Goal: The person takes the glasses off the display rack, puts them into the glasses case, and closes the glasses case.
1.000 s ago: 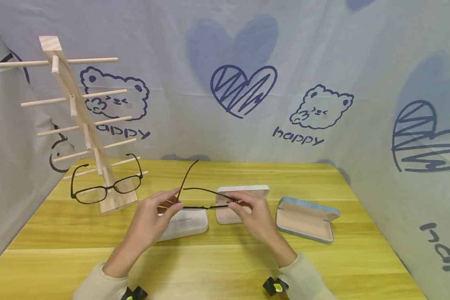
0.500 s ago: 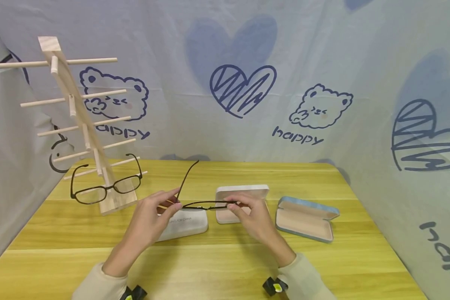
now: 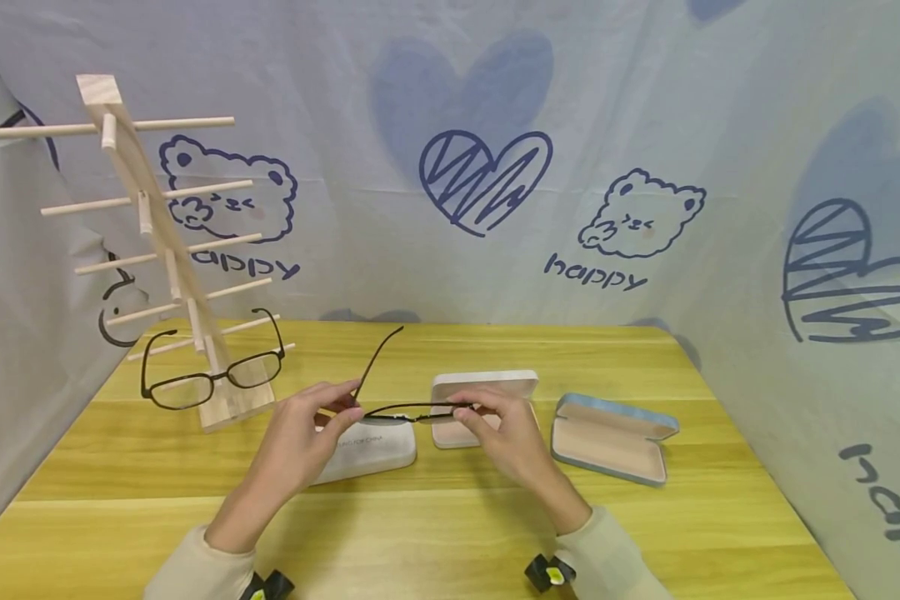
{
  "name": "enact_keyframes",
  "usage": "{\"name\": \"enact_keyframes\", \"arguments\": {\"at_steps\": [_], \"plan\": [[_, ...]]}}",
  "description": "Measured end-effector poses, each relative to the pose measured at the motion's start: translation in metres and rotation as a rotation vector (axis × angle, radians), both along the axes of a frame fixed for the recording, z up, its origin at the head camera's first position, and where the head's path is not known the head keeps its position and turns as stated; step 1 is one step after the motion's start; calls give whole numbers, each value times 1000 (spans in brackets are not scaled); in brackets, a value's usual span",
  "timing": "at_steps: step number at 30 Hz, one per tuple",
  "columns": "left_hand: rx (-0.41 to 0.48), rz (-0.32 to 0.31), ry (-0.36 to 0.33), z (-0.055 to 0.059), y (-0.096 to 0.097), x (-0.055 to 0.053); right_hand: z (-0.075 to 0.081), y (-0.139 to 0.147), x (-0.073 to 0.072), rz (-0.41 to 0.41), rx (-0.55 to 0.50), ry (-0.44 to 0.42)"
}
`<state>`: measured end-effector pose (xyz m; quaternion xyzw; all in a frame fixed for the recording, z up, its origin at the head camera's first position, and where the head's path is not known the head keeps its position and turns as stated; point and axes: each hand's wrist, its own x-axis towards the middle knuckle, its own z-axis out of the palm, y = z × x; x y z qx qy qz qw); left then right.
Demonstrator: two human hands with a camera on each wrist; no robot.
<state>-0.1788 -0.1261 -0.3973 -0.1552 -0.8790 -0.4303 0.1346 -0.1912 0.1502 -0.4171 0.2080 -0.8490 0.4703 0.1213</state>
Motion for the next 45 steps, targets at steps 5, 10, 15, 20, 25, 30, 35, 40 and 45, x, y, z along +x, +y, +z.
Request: {"name": "enact_keyframes", "arguments": {"at_steps": [5,10,15,20,25,30,35,40,45], "plan": [[6,-3,2,0,-1,1,0,-1,0,-8,19,-10],[-2,-6,2,0,-1,1,-1,-1,0,-14,24,-20],[-6,-41,5,-1,0,1,-2,0,-1,-11,28,-14],[-5,-82,2,-4,2,1,-2,1,-3,0,17,1],[-20,-82,-1,-4,3,0,-2,3,-4,2,-13,-18],[-37,-85,-2,-5,3,0,-2,3,-4,-13,-15,-27],[-45,-98,0,-7,4,0,-4,4,-5,-18,-10,0],[-43,-115,-7,-9,5,0,-7,5,-6,-24,-4,14],[-40,-130,-4,-11,6,-1,-9,7,-6,-24,6,21]]}}
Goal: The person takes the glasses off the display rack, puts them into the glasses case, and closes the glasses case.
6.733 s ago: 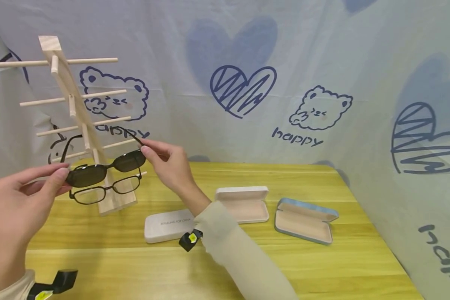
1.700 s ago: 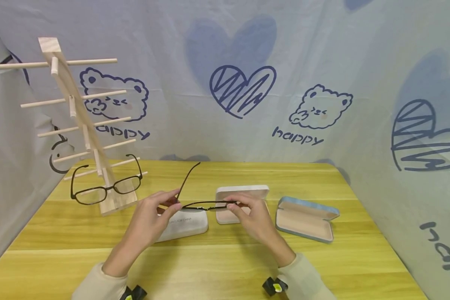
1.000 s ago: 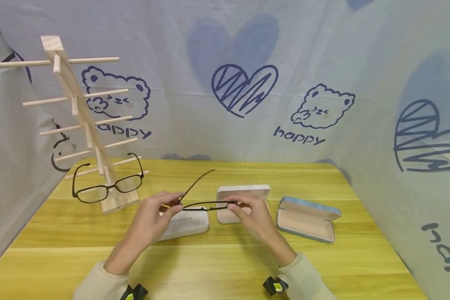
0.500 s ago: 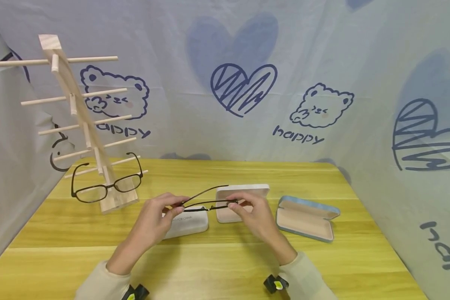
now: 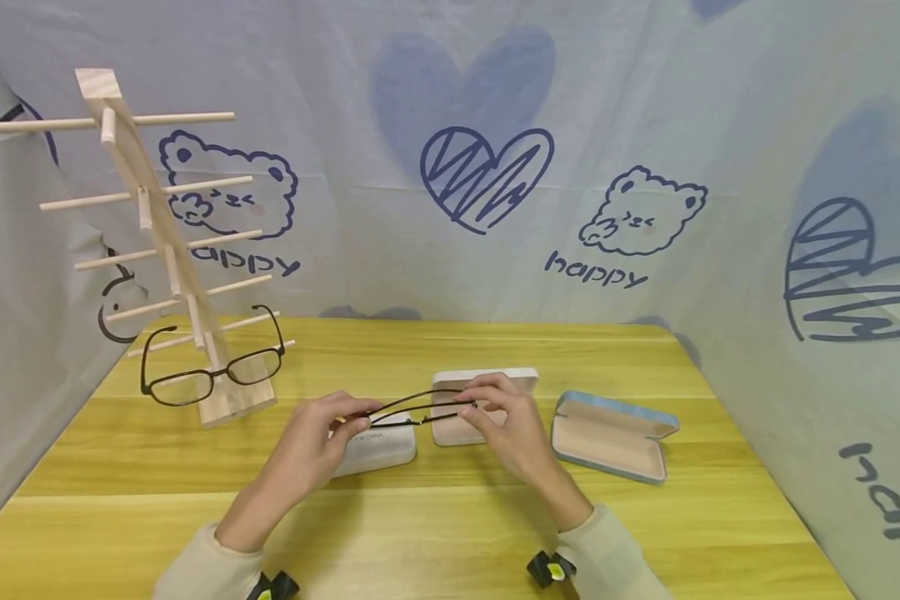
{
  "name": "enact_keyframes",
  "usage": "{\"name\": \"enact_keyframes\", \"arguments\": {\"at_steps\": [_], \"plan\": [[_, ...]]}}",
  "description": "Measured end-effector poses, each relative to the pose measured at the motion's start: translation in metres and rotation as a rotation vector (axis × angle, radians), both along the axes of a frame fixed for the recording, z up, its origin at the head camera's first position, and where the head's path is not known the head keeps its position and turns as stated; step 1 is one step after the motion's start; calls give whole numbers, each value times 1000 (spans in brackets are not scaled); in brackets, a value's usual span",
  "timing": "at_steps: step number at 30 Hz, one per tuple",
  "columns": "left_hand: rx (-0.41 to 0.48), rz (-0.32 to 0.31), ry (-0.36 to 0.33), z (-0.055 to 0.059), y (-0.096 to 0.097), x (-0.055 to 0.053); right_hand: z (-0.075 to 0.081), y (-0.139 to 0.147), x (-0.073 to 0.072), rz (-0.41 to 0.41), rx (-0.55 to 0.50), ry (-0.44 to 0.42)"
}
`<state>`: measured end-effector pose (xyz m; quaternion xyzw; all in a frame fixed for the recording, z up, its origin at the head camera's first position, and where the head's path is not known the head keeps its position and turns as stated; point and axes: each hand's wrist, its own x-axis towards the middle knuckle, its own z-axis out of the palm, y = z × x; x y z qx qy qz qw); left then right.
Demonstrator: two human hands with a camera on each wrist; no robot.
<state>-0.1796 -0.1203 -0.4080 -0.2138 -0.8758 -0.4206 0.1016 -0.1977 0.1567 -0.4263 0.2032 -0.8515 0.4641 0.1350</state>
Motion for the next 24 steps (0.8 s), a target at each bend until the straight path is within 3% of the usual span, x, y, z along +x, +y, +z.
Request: {"name": "enact_keyframes", "arguments": {"at_steps": [24], "plan": [[-11,-14,-30,-1,2,-1,-3,4,-1,17,33,-30]]}}
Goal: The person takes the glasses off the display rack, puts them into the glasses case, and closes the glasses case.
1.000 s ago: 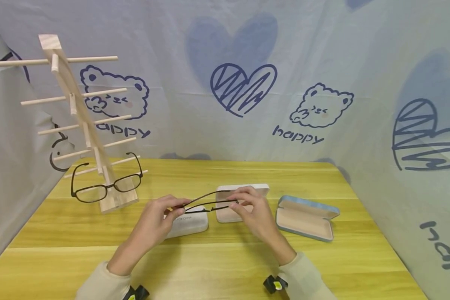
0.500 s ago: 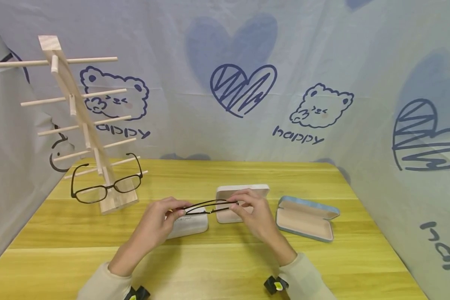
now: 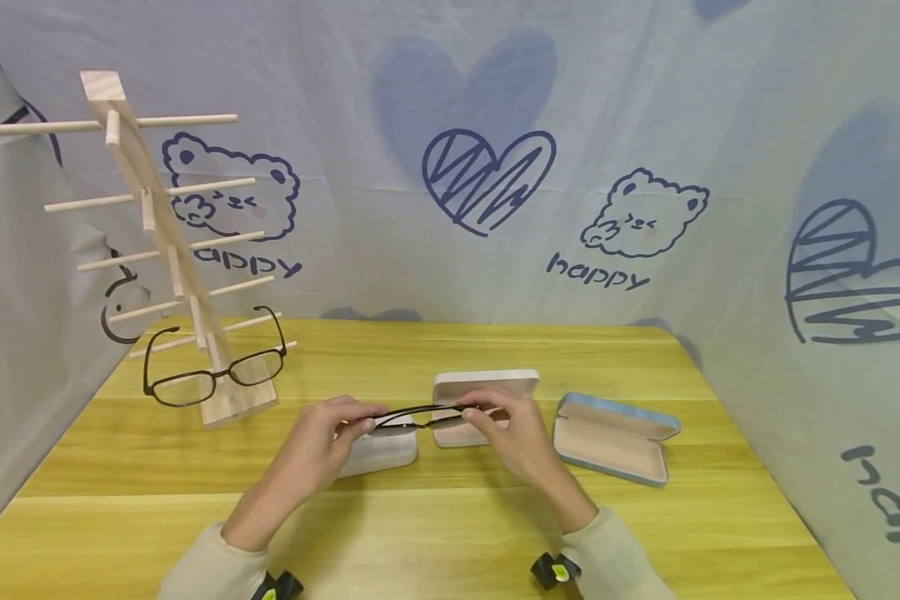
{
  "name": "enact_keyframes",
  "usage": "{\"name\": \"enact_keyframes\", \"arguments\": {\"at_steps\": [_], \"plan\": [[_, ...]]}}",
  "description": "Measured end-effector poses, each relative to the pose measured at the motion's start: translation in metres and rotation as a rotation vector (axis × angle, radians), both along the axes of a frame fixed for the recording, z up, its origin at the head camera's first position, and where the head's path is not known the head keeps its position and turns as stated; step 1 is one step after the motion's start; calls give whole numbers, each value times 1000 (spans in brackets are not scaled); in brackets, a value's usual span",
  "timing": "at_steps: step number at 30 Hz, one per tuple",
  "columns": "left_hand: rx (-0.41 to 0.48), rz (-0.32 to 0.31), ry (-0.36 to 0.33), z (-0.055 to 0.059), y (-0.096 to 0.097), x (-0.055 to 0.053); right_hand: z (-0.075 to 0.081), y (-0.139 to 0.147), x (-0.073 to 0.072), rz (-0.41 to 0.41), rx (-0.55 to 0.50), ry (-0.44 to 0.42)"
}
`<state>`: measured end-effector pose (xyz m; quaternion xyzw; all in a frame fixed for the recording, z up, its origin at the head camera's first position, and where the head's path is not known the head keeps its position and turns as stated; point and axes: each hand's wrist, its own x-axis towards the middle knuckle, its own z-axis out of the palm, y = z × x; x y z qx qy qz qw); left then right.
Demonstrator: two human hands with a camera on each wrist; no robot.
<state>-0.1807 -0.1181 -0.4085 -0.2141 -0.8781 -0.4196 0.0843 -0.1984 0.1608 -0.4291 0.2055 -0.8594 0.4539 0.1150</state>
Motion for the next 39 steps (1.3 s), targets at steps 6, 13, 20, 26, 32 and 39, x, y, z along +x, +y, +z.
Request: {"name": "enact_keyframes", "arguments": {"at_steps": [6,13,20,26,32,39], "plan": [[22,-11,-1,-5,2,-2,0,5,-1,-25,-9,-22],[31,-13,-38,-6,6,-3,2,12,-1,-42,-5,-86],[52,-27,-83,-7,10,-7,-2,17,-4,-64,-35,-165],[76,-21,-122,-8,16,-12,-2,24,-6,-56,-76,-254],[86,-41,-111,-9,24,-18,0,32,-9,-73,-87,-299],[89,-45,-85,-14,33,-26,1,41,-11,-87,-100,-299]]}}
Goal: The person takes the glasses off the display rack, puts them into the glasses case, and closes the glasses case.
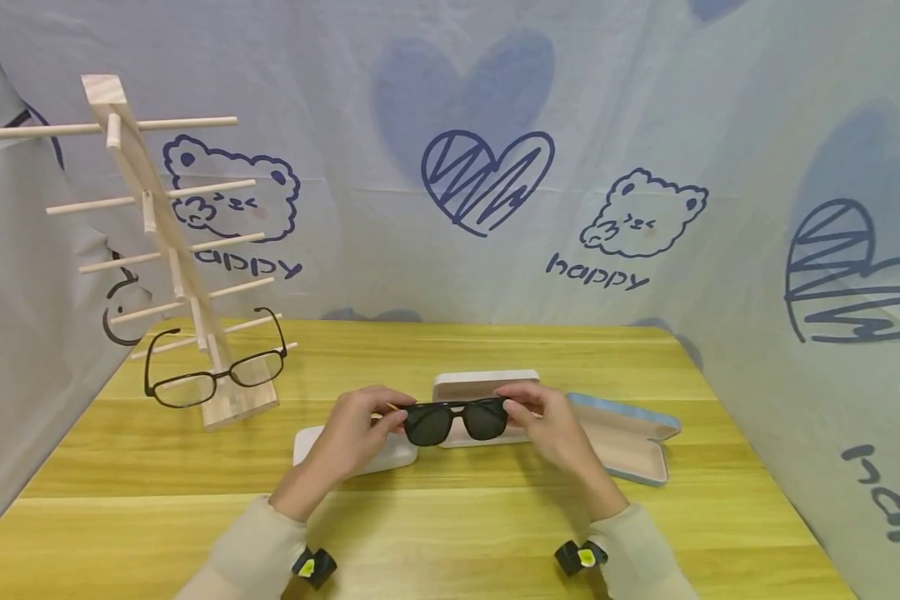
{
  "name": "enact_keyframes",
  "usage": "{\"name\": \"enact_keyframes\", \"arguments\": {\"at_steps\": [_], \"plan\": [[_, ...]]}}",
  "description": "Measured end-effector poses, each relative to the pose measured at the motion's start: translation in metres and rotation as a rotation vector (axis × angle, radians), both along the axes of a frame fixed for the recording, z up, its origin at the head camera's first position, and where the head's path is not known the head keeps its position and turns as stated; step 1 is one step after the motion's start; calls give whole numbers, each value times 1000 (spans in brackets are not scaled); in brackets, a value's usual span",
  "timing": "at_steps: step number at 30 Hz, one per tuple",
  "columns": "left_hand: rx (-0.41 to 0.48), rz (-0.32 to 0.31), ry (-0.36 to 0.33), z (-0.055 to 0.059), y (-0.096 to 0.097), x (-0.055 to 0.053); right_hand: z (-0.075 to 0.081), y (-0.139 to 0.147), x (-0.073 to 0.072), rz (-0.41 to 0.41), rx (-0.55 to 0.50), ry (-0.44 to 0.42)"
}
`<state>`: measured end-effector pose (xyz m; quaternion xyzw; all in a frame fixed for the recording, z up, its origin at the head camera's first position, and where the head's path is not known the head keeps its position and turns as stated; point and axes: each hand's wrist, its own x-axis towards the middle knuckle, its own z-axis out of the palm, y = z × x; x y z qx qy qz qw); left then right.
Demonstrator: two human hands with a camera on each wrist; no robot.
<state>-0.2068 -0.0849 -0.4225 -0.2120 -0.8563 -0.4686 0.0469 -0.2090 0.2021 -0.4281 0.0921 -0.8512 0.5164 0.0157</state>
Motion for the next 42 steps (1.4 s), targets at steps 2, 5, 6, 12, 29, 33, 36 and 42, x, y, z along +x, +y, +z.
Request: {"name": "enact_keyframes", "arguments": {"at_steps": [2,5,6,12,29,33,36,42], "plan": [[0,0,5,-2,2,-3,0,2,-1,-4,6,-4],[4,-4,4,-5,6,-7,0,5,-3,-29,25,-5],[4,-6,3,-6,7,-8,0,6,-3,-37,31,-5],[13,-6,-11,-11,18,-14,-2,10,-6,-84,75,14],[-37,63,0,-15,52,-28,-10,17,-11,-211,273,49],[-80,93,31,-17,57,-30,-12,15,-9,-214,336,60],[-115,117,59,-20,60,-30,-13,14,-8,-217,362,65],[-148,129,51,-23,65,-29,-14,10,-7,-205,394,43]]}}
